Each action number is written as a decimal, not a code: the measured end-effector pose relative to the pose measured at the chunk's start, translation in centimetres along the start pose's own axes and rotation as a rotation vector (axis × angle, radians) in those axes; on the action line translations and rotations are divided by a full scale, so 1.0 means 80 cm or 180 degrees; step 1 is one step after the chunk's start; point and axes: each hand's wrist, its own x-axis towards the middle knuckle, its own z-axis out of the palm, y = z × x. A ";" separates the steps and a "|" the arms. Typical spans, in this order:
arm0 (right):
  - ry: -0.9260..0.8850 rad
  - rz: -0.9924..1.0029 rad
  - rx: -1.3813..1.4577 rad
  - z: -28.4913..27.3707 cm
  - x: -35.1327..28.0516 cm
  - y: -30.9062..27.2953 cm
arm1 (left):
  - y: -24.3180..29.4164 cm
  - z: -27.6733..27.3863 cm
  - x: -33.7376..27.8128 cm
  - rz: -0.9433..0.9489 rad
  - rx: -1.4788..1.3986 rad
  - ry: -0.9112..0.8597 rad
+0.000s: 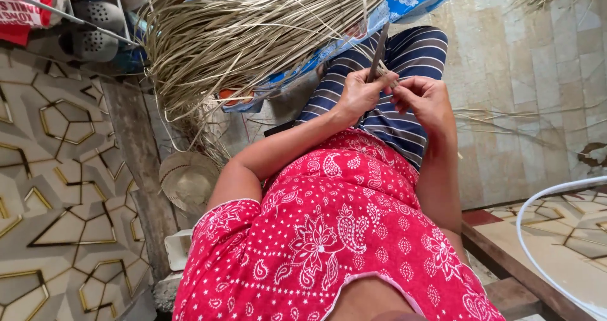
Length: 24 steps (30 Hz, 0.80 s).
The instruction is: Splitting dried palm leaves into thinner strips using a small knife for weaving or other craft purposes.
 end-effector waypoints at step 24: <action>0.0518 -0.0147 0.0363 -0.041 0.010 0.048 | -0.013 0.012 0.033 -0.0056 -0.0089 -0.0423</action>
